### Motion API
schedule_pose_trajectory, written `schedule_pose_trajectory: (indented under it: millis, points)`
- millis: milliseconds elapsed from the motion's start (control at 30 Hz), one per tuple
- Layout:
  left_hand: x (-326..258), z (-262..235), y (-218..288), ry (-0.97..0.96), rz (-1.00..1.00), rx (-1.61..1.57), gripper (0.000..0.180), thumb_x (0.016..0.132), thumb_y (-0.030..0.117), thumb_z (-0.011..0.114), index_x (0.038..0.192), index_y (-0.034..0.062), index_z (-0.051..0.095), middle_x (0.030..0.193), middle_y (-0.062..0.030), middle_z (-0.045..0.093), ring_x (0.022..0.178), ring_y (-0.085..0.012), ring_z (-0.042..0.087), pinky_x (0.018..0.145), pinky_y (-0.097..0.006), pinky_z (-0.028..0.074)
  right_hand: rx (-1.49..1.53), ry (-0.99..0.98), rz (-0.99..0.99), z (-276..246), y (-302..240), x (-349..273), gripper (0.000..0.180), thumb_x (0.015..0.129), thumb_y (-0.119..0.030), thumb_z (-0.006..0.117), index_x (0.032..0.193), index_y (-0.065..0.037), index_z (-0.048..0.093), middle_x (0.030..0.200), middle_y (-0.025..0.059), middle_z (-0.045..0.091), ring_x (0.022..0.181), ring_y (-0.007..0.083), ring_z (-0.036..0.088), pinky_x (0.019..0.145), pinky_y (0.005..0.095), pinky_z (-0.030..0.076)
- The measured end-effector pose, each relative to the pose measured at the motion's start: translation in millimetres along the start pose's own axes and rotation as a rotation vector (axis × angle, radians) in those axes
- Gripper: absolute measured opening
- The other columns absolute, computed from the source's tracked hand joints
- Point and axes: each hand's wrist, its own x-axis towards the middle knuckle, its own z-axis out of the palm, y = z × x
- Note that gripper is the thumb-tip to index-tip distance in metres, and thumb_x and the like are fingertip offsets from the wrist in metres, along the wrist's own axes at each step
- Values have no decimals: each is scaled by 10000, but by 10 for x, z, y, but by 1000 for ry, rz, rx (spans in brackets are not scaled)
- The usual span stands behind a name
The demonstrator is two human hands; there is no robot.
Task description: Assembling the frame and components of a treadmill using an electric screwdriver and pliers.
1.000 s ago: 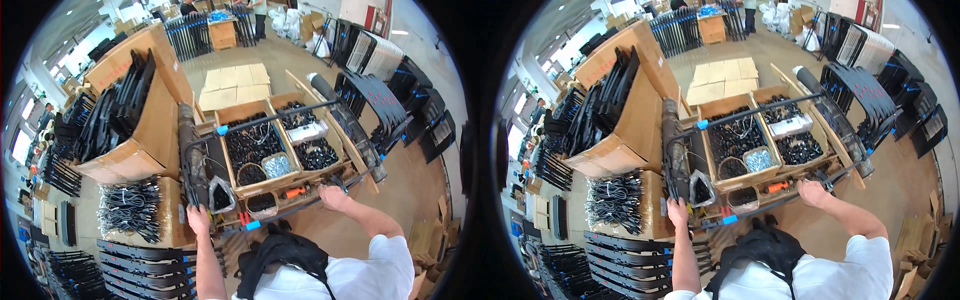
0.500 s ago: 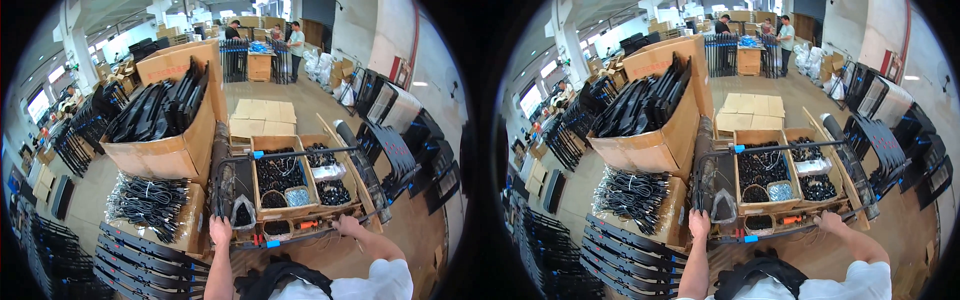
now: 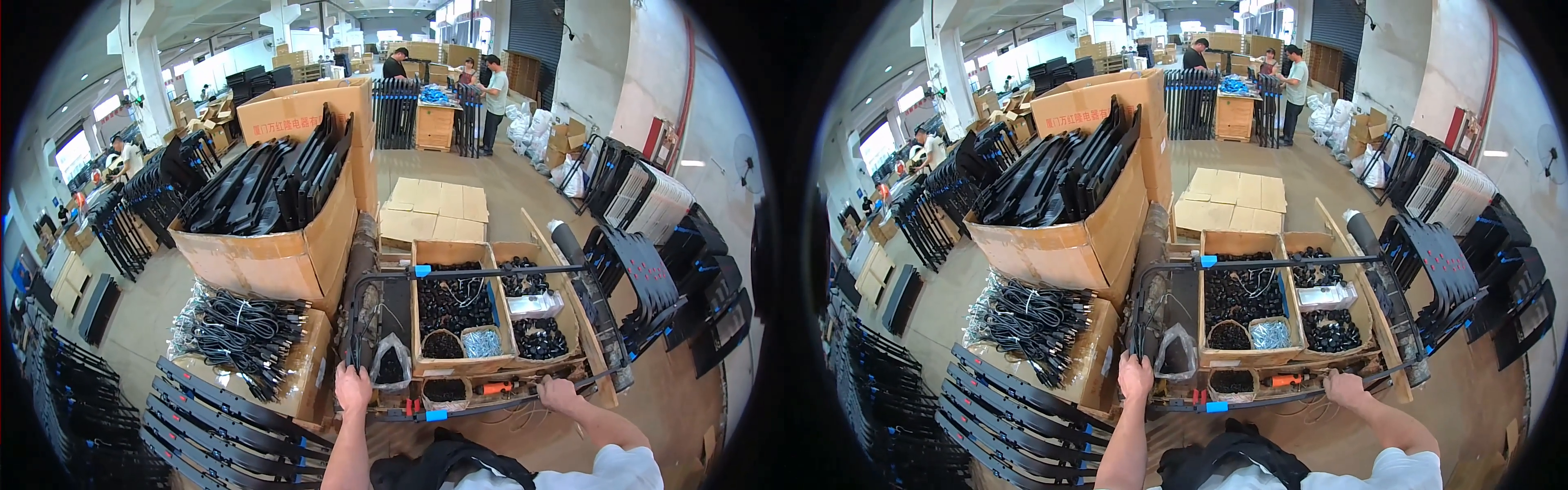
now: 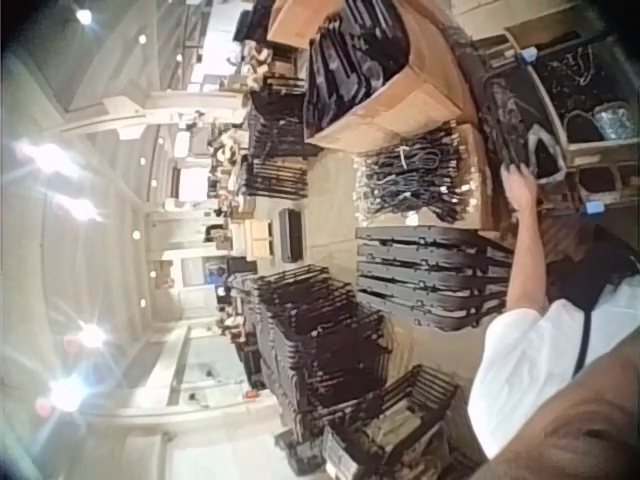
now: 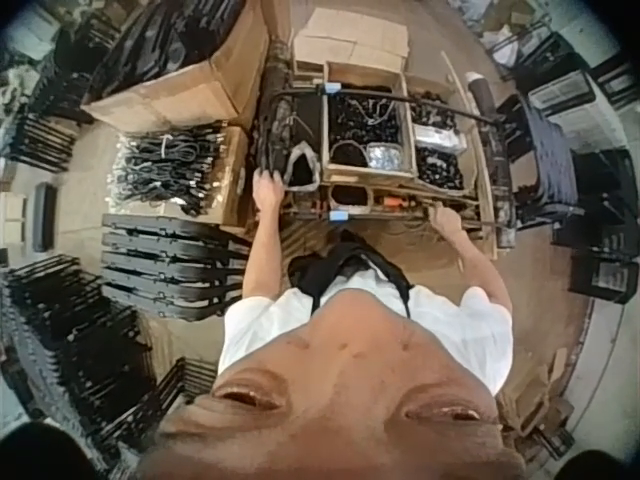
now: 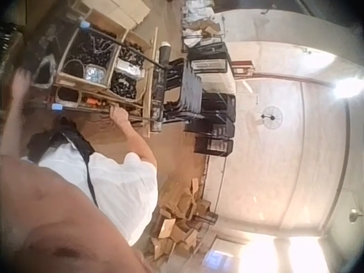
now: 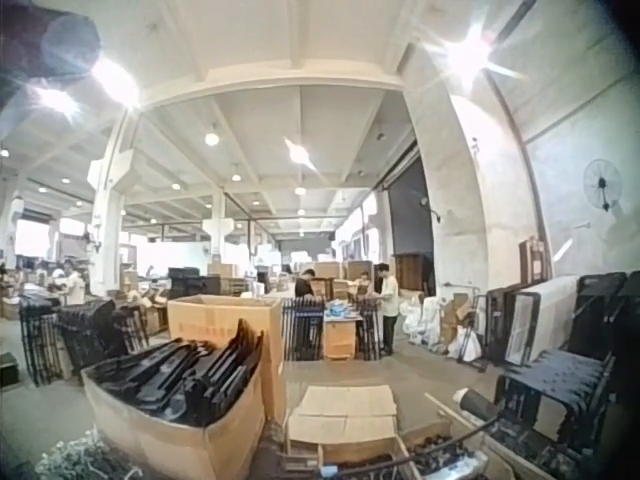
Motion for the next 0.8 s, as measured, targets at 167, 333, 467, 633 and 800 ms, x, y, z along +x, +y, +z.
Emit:
schedule_pose_trajectory:
  millis: [167, 333, 467, 633, 800]
  points:
    - [-47, -4, -89, 58, 9, 37, 344, 970, 271, 631, 1035, -52, 730, 1374, -231, 632, 1232, -419, 612, 1033, -501, 513, -70, 130, -153, -124, -46, -48, 345, 1005, -374, 587, 1129, -58, 646, 1008, 242, 731, 838, 419, 738, 733, 530, 599]
    - [-19, 4, 28, 46, -2, 30, 360, 984, 281, 616, 1052, -54, 730, 1406, -247, 615, 1257, -425, 601, 1053, -499, 504, 26, 68, 60, 79, 110, 92, 537, 968, -510, 605, 1049, 20, 605, 808, 248, 743, 790, 414, 758, 736, 525, 593]
    - [-30, 31, -75, 66, 7, 63, 362, 983, 281, 618, 1057, -55, 730, 1408, -245, 614, 1261, -425, 599, 1055, -501, 502, 19, 130, -61, -262, -133, -140, 532, 1013, -506, 558, 1044, 22, 603, 788, 245, 742, 771, 404, 763, 698, 518, 599]
    - [1, 31, 20, 16, -20, 21, 376, 990, 312, 619, 1048, -47, 712, 1455, -229, 592, 1278, -426, 590, 1058, -506, 494, -191, -7, -38, -2, 175, 99, 624, 1009, -592, 529, 970, -10, 750, 832, 226, 767, 808, 363, 780, 706, 486, 612]
    - [-14, 14, -29, 38, -15, 20, 371, 988, 314, 625, 1031, -45, 706, 1451, -237, 593, 1274, -433, 589, 1055, -507, 494, -217, 37, -5, -262, -93, -85, 646, 950, -666, 579, 971, -61, 805, 890, 180, 790, 837, 339, 787, 746, 459, 620]
